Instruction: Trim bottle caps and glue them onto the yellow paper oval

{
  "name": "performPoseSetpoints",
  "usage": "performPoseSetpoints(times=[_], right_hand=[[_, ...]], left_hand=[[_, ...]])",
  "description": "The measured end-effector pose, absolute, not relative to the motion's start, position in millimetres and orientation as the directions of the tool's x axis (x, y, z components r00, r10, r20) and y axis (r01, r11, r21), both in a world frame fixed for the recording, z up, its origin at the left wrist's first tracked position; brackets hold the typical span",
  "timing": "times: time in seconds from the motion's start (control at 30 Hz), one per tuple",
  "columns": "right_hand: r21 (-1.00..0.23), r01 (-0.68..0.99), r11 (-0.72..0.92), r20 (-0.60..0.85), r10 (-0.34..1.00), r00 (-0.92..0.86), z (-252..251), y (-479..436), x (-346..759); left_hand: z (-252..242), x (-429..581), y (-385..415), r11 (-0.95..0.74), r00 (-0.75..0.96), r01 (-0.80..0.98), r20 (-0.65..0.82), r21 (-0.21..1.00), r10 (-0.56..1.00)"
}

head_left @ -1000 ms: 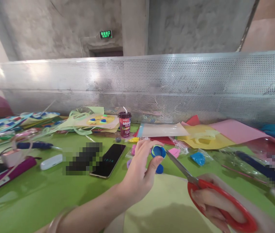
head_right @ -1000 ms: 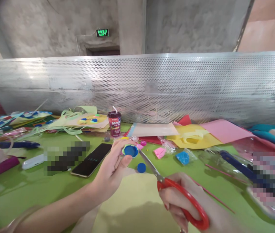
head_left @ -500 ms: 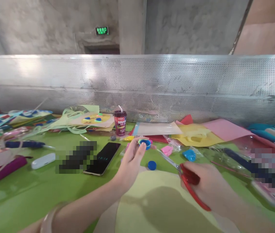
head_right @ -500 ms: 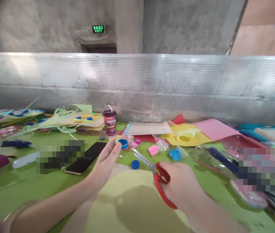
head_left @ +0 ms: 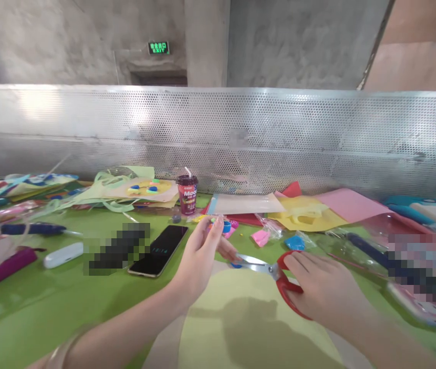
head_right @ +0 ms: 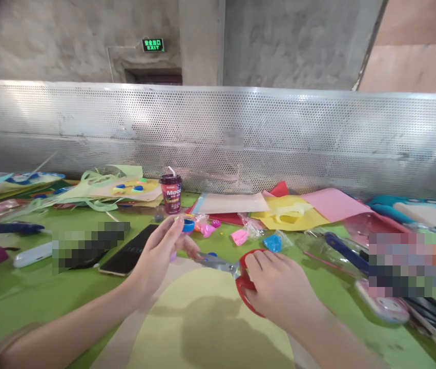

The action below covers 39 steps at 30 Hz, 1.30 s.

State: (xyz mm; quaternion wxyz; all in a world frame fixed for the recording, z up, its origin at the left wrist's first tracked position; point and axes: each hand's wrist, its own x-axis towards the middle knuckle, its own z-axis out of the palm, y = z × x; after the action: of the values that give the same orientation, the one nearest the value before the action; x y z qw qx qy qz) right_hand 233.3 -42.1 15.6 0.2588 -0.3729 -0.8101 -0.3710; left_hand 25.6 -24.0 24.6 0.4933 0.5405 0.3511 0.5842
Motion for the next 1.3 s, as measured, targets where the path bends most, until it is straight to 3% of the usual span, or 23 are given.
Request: performPoseSetpoints(times=[0.17, 0.43, 0.67, 0.93, 1.3], right_hand=[[0.454, 0.758, 0.468, 0.696, 0.344, -0.630, 17, -49, 226], [0.513, 0.692, 0.508, 0.683, 0.247, -0.688, 22, -48, 232], [0.300, 0.817, 0.492, 0.791, 0.350, -0.501, 23, -43, 236], [0.408, 0.838, 0.362, 0.781, 0.336, -0.526, 24, -38, 241], [0.447, 0.847, 0.288, 0.776, 0.346, -0.528, 19, -38, 240]], left_hand=[[34, 20, -29, -0.234, 0.162, -0.176, 0.262, 0.956, 0.951], [25, 14, -15, -0.294, 0.208, -0.323, 0.371, 0.899, 0.905], [24, 23, -27, -0.484, 0.268, -0.254, 0.542, 0.837, 0.797], [12, 25, -28, -0.460, 0.338, -0.148, 0.482, 0.876, 0.809], [1, 31, -20, -0.526, 0.155, -0.154, 0.546, 0.837, 0.823]])
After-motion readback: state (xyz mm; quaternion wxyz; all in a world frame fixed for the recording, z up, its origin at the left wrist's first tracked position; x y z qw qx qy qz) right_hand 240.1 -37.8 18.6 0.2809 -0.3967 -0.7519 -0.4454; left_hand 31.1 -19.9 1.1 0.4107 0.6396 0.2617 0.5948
